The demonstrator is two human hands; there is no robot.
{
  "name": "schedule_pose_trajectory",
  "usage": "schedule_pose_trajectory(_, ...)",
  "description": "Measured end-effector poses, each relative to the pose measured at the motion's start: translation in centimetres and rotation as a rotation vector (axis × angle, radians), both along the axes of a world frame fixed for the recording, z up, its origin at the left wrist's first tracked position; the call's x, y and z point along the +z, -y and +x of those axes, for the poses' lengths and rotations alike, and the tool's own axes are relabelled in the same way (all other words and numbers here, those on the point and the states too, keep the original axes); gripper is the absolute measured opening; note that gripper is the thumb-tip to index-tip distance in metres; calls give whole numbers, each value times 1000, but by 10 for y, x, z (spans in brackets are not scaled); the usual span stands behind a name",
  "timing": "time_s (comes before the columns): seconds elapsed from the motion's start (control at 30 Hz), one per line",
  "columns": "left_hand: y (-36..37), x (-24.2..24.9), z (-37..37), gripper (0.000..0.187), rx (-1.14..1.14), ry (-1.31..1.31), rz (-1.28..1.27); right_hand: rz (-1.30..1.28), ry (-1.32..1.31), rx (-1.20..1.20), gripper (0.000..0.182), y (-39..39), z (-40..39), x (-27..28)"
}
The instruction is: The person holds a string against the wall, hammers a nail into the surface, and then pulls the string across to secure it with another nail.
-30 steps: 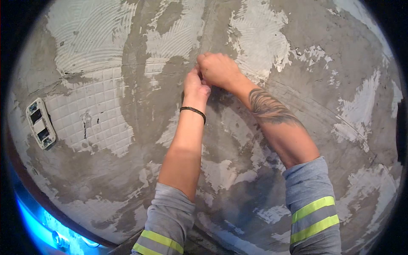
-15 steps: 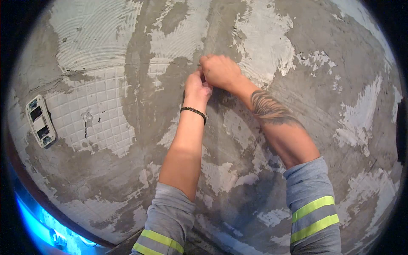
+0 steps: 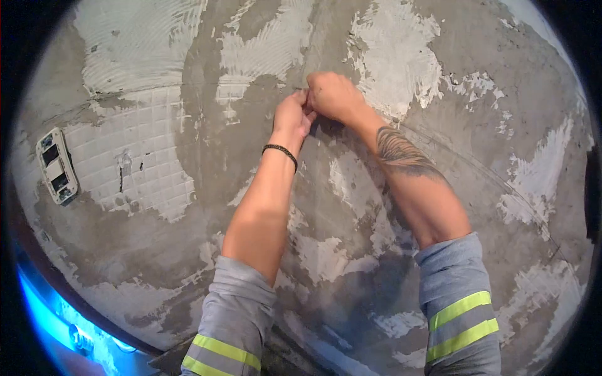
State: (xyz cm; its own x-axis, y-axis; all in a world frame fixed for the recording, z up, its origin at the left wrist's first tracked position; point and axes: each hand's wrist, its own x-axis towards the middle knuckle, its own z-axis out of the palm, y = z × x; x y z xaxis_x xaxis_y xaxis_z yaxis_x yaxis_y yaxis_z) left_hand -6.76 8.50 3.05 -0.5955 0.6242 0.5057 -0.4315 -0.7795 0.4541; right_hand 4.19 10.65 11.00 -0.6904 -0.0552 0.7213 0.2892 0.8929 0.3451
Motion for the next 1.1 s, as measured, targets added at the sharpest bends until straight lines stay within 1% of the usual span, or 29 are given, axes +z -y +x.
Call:
schedule_pose_trajectory(0.03,0,-2,-3,15,42,-79,-16,2,-3,7,19,1,-1,1)
schedule_pose_trajectory(0.17,7,-11,-9,12,84,-106,2,-12,10,13,22,-4,-12,-6)
schedule_pose_trajectory(0.23,10,-16,-6,13,159,-126,-79,-14,-3,15,22,-7,-17,-6)
schedule_pose_trajectory(0.27,9,-17,-3,13,156,-120,-78,-21,7,12,22,-8,-17,-4)
schedule_pose_trajectory(0.33,3,-21,-2,16,567,-346,-210,-32,21,3,22,-10,-18,-5)
schedule_pose_trajectory(0.37,-2,-25,-6,16,565,-340,-208,-5,12,8,22,-11,-19,-4)
schedule_pose_trajectory(0.43,-5,-30,-11,20,1079,-551,-267,19,-1,12,22,-11,-19,-4)
schedule_pose_trajectory(0.47,-3,-30,-13,20,1079,-553,-267,19,2,1,21,-10,-18,-3)
schedule_pose_trajectory(0.53,4,-37,-13,21,1331,-729,-266,12,4,-7,20,-11,-19,-4)
schedule_pose_trajectory(0.57,9,-40,-12,21,1330,-733,-271,37,-1,36,17,-12,-19,-5)
schedule_pose_trajectory(0.63,14,-44,-10,22,954,-626,-151,61,-7,75,14,-17,-19,-4)
schedule_pose_trajectory(0.67,12,-45,-13,22,951,-625,-153,55,-6,78,15,-19,-21,-4)
schedule_pose_trajectory(0.73,12,-43,-19,22,870,-660,-167,42,-1,82,15,-19,-23,-1)
schedule_pose_trajectory(0.77,13,-42,-22,22,866,-662,-172,33,52,60,17,-19,-22,2)
schedule_pose_trajectory(0.83,17,-43,-24,26,709,-668,-162,14,110,32,20,-18,-17,11)
schedule_pose_trajectory(0.9,23,-42,-22,29,680,-679,-164,-43,200,-97,21,-9,-7,26)
schedule_pose_trajectory(0.97,24,-40,-26,36,621,-686,-171,-46,-10,-135,18,28,37,23)
schedule_pose_trajectory(1.0,26,-39,-25,36,606,-684,-175,4,-117,-15,17,46,63,10)
schedule_pose_trajectory(1.03,28,-39,-23,37,589,-665,-234,54,-223,99,16,66,93,-9)
schedule_pose_trajectory(1.07,29,-37,-23,37,572,-650,-290,-13,-142,-19,27,93,124,-30)
schedule_pose_trajectory(1.1,25,-38,-28,39,672,-729,-286,-69,-83,57,28,122,162,-55)
